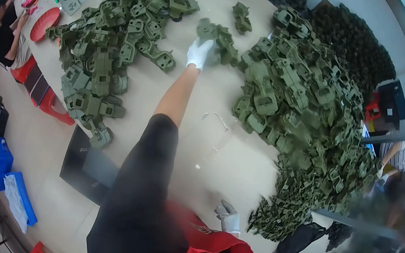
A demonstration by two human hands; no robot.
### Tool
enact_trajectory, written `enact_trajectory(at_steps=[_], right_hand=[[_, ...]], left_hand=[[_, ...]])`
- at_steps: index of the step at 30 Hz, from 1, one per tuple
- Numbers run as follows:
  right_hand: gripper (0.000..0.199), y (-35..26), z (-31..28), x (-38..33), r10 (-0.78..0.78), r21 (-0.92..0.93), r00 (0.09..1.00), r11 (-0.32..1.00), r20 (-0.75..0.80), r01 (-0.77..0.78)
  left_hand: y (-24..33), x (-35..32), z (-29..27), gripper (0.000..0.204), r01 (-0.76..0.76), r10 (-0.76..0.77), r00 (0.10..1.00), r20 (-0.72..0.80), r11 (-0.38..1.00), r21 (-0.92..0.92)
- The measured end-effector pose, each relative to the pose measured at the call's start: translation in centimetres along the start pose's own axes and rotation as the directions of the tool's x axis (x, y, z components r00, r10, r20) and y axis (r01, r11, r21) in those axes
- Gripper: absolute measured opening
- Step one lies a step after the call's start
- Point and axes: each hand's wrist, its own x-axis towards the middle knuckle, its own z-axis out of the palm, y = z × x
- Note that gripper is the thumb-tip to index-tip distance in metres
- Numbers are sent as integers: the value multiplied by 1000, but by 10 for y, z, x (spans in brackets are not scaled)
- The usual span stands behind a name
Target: The person assembles toy vehicle parts by picking up plastic vehicle bodies and smaller components from the table, fitting and pressing them together by hand, and setting the assembled pieces down.
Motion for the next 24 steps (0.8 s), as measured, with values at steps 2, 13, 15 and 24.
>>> enact_trajectory(at_steps=[2, 13, 15, 24], right_hand=[[46, -19, -2, -10, 82, 35, 995, 996, -60, -80], [43, -55, 29, -3, -260, -458, 964, 852, 52, 254], [40, -85, 19, -12, -370, -530, 929, 787, 4, 316], [70, -177, -29, -30, -552, 378, 695, 831, 461, 409]], left_hand=[[16, -22, 1, 78, -48, 106, 988, -110, 901, 432], [40, -141, -131, 39, -380, 224, 923, 312, 410, 829], [59, -191, -137, 37, -451, 251, 892, 376, 565, 691], [89, -312, -126, 42, 788, -14, 323, 946, 557, -261]])
